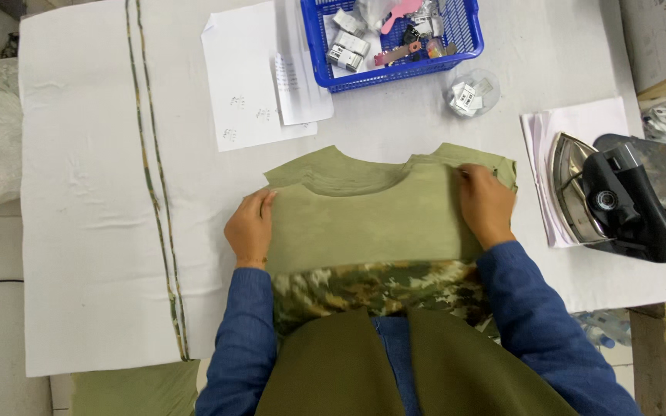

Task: The person irons a stack of green and camouflage-patterned shirts on a white table. They repeatedly pick up small white labels from a container, place them on the shirts, and press them with an iron. The person also adjusts the shirts and moves the iron back and forth across the fabric.

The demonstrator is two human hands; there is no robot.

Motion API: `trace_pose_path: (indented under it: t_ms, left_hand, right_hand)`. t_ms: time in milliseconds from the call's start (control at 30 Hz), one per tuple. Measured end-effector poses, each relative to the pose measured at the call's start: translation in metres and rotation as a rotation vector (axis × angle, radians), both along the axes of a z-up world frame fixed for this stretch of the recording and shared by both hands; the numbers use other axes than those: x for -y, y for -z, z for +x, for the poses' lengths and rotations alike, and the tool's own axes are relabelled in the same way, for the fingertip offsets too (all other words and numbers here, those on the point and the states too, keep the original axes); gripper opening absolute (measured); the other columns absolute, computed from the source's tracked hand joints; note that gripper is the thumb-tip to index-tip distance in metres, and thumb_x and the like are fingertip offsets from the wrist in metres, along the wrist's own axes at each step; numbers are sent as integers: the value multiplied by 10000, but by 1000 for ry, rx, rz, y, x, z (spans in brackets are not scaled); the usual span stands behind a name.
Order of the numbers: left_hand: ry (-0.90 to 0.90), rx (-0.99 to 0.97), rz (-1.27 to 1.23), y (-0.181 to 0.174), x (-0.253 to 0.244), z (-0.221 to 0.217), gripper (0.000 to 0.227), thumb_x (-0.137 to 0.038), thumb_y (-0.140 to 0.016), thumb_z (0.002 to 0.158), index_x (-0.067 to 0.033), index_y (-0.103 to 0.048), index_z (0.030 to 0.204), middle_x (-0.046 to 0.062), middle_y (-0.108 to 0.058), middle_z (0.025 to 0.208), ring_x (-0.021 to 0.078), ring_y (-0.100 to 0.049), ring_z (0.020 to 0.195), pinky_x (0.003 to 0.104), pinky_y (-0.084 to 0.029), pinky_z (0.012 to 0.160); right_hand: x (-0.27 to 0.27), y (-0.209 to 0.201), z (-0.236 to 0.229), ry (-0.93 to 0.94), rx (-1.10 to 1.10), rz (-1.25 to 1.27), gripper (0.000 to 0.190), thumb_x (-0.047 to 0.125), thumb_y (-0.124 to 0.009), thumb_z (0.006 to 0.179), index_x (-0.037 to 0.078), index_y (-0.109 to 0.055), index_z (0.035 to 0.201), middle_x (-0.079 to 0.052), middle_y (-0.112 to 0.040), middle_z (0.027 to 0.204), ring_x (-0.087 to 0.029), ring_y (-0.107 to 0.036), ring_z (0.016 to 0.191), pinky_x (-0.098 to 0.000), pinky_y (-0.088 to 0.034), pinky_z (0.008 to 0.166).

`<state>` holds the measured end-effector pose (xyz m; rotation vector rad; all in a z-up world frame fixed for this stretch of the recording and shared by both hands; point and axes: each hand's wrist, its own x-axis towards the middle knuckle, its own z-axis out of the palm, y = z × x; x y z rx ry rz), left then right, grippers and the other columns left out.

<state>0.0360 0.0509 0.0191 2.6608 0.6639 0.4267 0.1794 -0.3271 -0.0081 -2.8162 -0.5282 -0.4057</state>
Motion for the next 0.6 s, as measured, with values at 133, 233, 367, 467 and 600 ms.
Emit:
trace_pose_path:
  t_ms: [133,233,367,467,600]
  left_hand:
    - [-75,-178,-112,8,-2,4,207,-385,-603,1008,-197,-674,1058,-18,-707,1012,198,-683,983,355,-561,813]
    - [45,91,394,16,13,-1,352,-410,-580,975,-264,-611,1294,34,-556,1282,252,-528,1205,420,-437,952]
    - [435,-93,173,4,60,-6,466,-470,-493,965,-253,-531,1375,127,-515,1360,327,-448,1305,520,-306,1065]
    - [304,-253,78,16,63,-7,552,-518,-394,1014,-229,-406,1484,141,-370,1532,329,-297,1433,577,-162,1130]
    - [173,-360,60,27,62,-8,608,-539,-360,1014,-243,-292,1541,127,-255,1595,312,-204,1473,597,-109,1132]
  right_hand:
    - [-10,3,13,162,-159,-83,202,311,-593,1021,168,-569,1161,-32,-567,915,-271,-640,885,-417,-570,655]
    - [-16,2,9,14,205,-115,273,203,-669,867,145,-607,1127,-63,-528,971,-284,-568,857,-406,-475,722]
    - [-31,6,42,-194,-84,-99,162,285,-674,878,162,-659,981,-45,-603,850,-275,-645,840,-404,-508,753]
    - [-22,9,116,-27,-5,-92,109,266,-688,910,164,-661,940,-48,-617,771,-280,-661,765,-404,-527,663]
    - [-2,50,199,89,-194,-364,370,513,-741,815,247,-708,1071,-25,-714,817,-276,-678,856,-414,-512,740]
